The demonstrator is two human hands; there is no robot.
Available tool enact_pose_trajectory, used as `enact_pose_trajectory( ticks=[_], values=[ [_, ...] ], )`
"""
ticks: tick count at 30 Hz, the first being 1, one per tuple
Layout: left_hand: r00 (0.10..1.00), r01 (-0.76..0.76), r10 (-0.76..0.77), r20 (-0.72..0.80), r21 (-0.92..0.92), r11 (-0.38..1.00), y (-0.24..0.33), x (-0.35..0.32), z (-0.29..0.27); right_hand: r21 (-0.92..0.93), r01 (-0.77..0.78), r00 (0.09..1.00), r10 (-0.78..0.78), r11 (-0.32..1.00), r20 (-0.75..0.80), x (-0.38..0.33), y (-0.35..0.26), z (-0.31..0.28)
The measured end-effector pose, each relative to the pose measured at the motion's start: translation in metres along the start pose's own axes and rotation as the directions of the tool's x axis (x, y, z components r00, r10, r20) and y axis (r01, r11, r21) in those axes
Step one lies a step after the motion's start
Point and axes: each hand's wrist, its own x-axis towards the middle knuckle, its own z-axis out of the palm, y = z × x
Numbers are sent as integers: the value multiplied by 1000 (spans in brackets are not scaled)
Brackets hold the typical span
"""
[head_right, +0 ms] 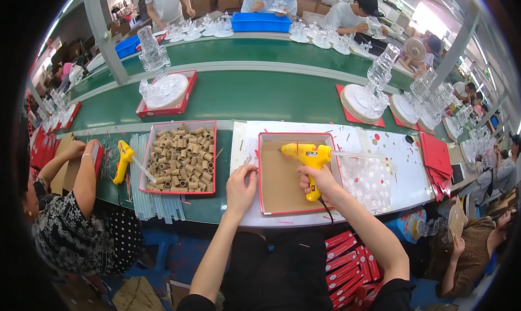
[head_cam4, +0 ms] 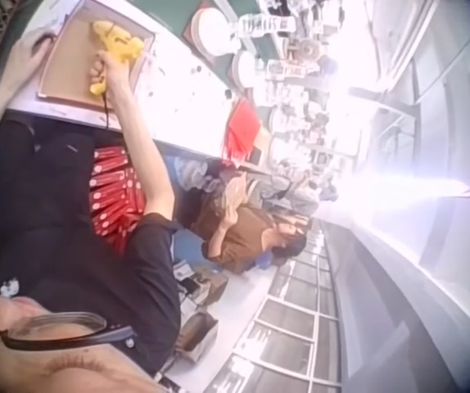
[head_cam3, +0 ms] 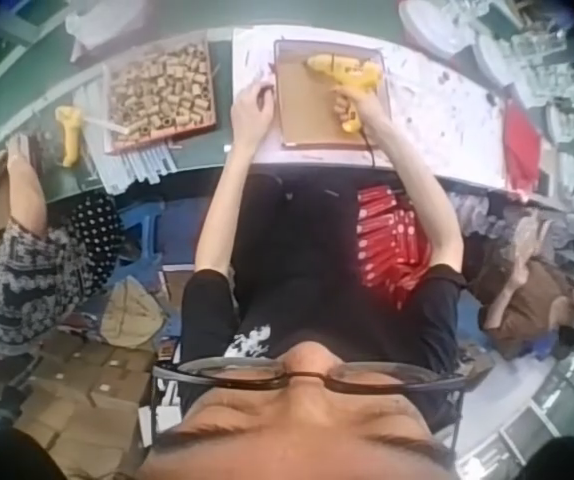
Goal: Assembling decorative fixtures by applying hot glue to components and packaging them into boxes on a factory production line.
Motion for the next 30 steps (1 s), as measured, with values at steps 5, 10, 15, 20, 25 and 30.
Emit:
enact_pose_trajectory(
  ticks=[5,10,15,20,25,30],
  values=[
    [1000,-6,6,-4,6,1000,0,0,0,4,-4,1000,4,1000,-10,-2,-2,1],
    [1000,-5,5,-2,9,1000,-2,0,1,0,-12,1000,12,1000,-9,-3,-3,-2],
    [1000,-6,6,-2,1,1000,0,0,0,-18,-4,1000,4,1000,-21,-3,-4,-2],
    [1000,17,-16,11,-18,1000,2,0,0,-7,-8,1000,8,1000,-20,-3,-4,-5],
    [1000,2,-2,-15,-9,1000,1,1,0,13,-10,1000,10,1000,-10,-4,-7,-9],
    [1000,15,-15,-3,-16,1000,0,0,2,-48,84,995,-81,995,57,-6,-6,-10]
  ],
)
